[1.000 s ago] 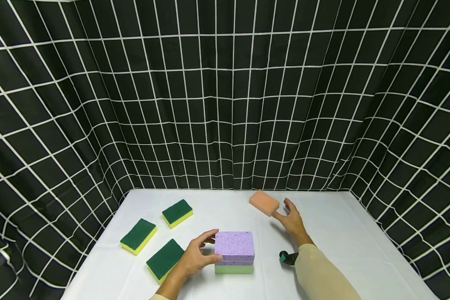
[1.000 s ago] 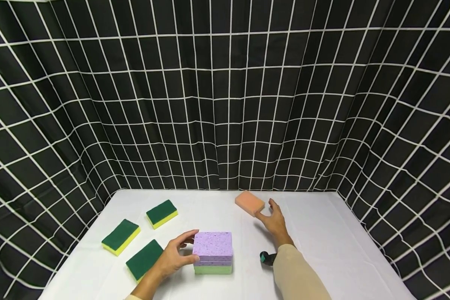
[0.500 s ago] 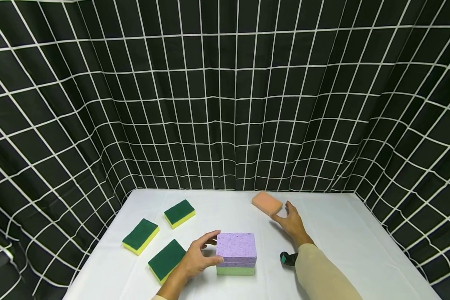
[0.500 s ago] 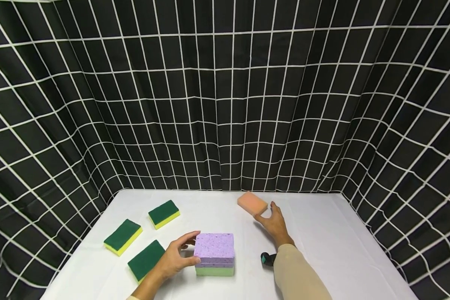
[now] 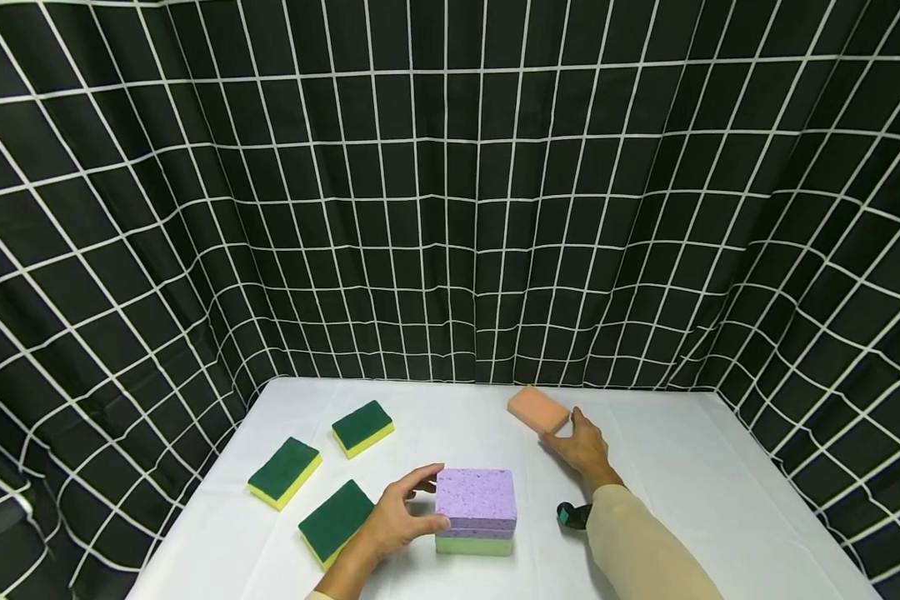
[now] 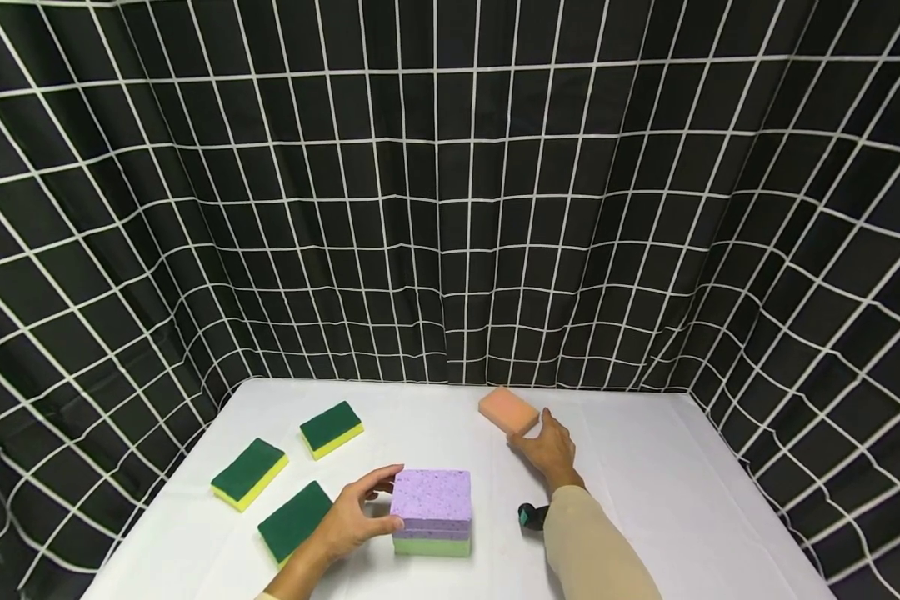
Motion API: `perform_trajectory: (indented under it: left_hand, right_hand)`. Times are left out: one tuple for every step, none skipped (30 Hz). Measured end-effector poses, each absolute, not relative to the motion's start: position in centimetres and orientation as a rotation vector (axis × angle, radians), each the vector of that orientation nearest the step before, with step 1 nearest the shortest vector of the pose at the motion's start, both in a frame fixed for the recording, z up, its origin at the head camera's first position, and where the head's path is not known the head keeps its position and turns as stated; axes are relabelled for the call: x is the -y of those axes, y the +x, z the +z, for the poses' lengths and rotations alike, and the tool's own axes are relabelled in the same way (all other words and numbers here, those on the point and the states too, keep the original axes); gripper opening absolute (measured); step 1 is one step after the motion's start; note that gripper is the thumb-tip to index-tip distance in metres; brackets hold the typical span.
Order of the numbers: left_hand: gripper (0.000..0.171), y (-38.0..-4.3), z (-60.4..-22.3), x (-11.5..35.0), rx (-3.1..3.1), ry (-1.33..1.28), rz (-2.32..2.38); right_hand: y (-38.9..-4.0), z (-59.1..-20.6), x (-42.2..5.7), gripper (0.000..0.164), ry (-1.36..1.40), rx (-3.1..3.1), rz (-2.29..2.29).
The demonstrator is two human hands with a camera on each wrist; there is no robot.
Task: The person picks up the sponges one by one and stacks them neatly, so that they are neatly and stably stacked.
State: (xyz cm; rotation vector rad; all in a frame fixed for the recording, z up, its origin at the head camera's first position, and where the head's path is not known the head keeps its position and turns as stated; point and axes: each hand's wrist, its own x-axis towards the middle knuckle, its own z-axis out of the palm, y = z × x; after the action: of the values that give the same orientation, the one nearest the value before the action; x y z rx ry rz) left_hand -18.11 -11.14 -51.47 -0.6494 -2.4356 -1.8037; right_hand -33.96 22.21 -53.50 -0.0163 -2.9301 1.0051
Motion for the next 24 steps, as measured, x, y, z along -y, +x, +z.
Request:
perform_trajectory:
  left_hand:
    - [0.069,-18.2,-51.6,11.2,2.436,-0.647,-1.802]
    - [0.069,-18.2,-51.7,11.2,2.435,-0.644,-1.804]
    - [0.069,-18.2,-51.7,11.3,2.433,-0.643,-1.811]
    - [0.069,-18.2,-51.7,11.3,2.432,-0.641,-1.816]
    - [0.069,-18.2,-51.7,11.3,2.433,-0.638,-1.816]
    - [0.069,-18.2,-51.6,11.3,2.433,-0.638,-1.815]
    - [0.069,-18.2,-51.5,11.2,2.433,-0.637,-1.813]
    - [0.069,-18.1,-51.4,11.2,2.436,-0.637,-1.814]
    - [0.069,-17.9,-51.0,11.2,2.435,-0.646,-1.81]
    - [0.069,-17.7,-50.7,11.2,2.436,-0.651,-1.811]
    - [0.069,-17.5,-50.4,11.1,2.438,-0.655,-1.816]
    - [0.068,-17.3,-50.0,11.1,2.439,-0.66,-1.824]
    - [0.068,-17.1,-49.5,11.0,2.442,-0.663,-1.832]
    - [0.068,-16.9,-49.2,11.0,2.447,-0.667,-1.83]
    - [0.067,-16.7,-48.8,11.0,2.448,-0.67,-1.832]
    - [0.067,-16.6,-48.7,11.0,2.449,-0.665,-1.836]
    - [0.067,-16.6,-48.6,10.9,2.447,-0.663,-1.839]
    - [0.067,-16.6,-48.5,10.9,2.444,-0.665,-1.838]
    - [0.067,-16.6,-48.4,10.9,2.44,-0.665,-1.84]
    - [0.067,-16.6,-48.4,10.9,2.437,-0.664,-1.841]
    - [0.067,-16.6,-48.4,10.9,2.433,-0.663,-1.85]
    - [0.067,-16.6,-48.4,10.9,2.429,-0.663,-1.855]
    - [0.067,-16.6,-48.4,10.9,2.428,-0.663,-1.862]
    - [0.067,-16.6,-48.4,10.9,2.428,-0.663,-1.864]
  right_hand:
    - [-33.9,-53.5,-22.1,0.097,-0.008,2.929,0.989]
    - [-33.9,-53.4,-22.1,0.096,-0.002,2.93,0.975]
    - [-33.9,-53.4,-22.0,0.095,-0.002,2.931,0.967]
    - [-33.9,-53.4,-22.0,0.094,-0.005,2.93,0.965]
    - [-33.9,-53.4,-21.9,0.094,-0.008,2.929,0.955]
    - [-34.0,-53.4,-21.9,0.094,-0.017,2.931,0.95]
    - [-34.0,-53.4,-21.8,0.094,-0.023,2.929,0.947]
    - [-34.0,-53.4,-21.7,0.094,-0.032,2.932,0.943]
    - [-34.0,-53.4,-21.7,0.095,-0.038,2.931,0.939]
    - [-34.0,-53.4,-21.6,0.095,-0.046,2.928,0.941]
    - [-34.1,-53.5,-21.5,0.094,-0.051,2.927,0.937]
    - [-34.0,-53.5,-21.5,0.093,-0.062,2.924,0.943]
    - [-34.0,-53.6,-21.5,0.091,-0.068,2.916,0.947]
    - [-34.0,-53.6,-21.5,0.09,-0.075,2.908,0.957]
    - [-33.9,-53.6,-21.6,0.087,-0.08,2.895,0.98]
    - [-33.9,-53.7,-21.6,0.085,-0.084,2.877,1.007]
    - [-33.9,-53.7,-21.6,0.083,-0.086,2.857,1.043]
    - [-33.9,-53.7,-21.7,0.081,-0.088,2.835,1.081]
    - [-33.8,-53.6,-21.7,0.079,-0.088,2.812,1.115]
    - [-33.7,-53.7,-21.7,0.079,-0.092,2.788,1.153]
    - [-33.7,-53.7,-21.9,0.078,-0.093,2.762,1.2]
    - [-33.7,-53.7,-22.0,0.078,-0.095,2.735,1.238]
    - [-33.7,-53.8,-22.1,0.078,-0.097,2.712,1.277]
    - [-33.6,-53.8,-22.3,0.077,-0.104,2.69,1.308]
